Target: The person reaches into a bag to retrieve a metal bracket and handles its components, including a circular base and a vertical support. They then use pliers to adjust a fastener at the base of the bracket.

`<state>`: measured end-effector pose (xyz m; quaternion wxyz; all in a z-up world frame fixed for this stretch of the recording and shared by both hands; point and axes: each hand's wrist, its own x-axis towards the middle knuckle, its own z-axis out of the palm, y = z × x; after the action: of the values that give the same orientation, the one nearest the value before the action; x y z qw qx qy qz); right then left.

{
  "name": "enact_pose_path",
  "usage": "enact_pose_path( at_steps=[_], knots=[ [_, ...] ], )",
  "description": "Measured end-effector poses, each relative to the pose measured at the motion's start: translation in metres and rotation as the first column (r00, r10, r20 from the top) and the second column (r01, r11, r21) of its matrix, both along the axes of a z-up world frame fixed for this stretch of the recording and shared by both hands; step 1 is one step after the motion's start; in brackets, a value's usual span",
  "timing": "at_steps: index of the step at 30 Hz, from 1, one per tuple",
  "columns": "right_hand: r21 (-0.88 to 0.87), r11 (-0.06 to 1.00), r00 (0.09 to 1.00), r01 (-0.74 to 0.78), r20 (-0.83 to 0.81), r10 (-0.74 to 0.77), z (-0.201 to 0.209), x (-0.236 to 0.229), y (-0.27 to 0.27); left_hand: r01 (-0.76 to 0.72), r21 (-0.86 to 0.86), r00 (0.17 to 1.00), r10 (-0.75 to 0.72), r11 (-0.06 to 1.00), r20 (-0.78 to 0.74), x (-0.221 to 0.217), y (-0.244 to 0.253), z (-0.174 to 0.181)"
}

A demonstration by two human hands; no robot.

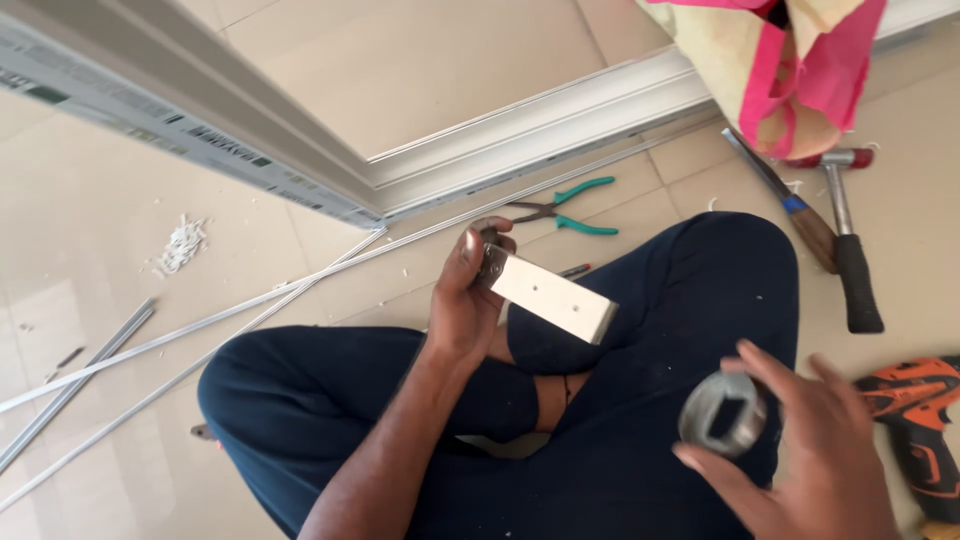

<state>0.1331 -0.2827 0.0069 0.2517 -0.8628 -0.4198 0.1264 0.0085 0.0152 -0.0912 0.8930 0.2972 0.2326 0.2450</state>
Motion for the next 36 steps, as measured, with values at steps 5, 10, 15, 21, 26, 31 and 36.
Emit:
enact_pose_path(
  at_steps=[5, 10, 15, 21, 26, 31, 36],
  knots=[
    [0.385, 0.9, 0.894, -0.202, -0.302, 0.33, -0.063, -0.004, -0.035, 0.033, -0.197, 0.992, -0.009, 0.98, 0.123, 0.002, -0.001, -0.002],
    [0.213, 0.939, 0.951, -0.271, -0.089, 0.295, -0.069, -0.009, -0.038, 0.13, -0.258, 0.967, -0.065, 0.957, 0.247, 0.002, -0.01, -0.002],
    [0.42, 0.903, 0.924, -0.086, -0.304, 0.23, -0.031, -0.005, 0.014, 0.132, -0.223, 0.975, -0.085, 0.966, 0.207, 0.004, -0.015, 0.003],
    [0.578, 0.802, 0.945, -0.148, -0.156, 0.287, -0.036, -0.025, 0.116, 0.065, 0.017, 0.99, -0.066, 0.998, 0.122, -0.006, -0.014, 0.017],
    [0.707, 0.704, 0.894, 0.067, -0.356, 0.273, -0.063, -0.019, 0.129, 0.12, 0.34, 0.991, -0.132, 0.933, 0.012, -0.015, 0.003, 0.04],
    [0.654, 0.484, 0.349, 0.582, -0.738, 0.578, -0.112, 0.019, 0.104, 0.195, 0.177, 0.957, -0.227, 0.965, 0.183, -0.01, -0.002, 0.052],
    [0.508, 0.543, 0.086, 0.669, -0.778, 0.623, -0.135, 0.032, 0.092, 0.313, 0.11, 0.929, -0.328, 0.943, 0.172, -0.005, -0.021, 0.063]
  ],
)
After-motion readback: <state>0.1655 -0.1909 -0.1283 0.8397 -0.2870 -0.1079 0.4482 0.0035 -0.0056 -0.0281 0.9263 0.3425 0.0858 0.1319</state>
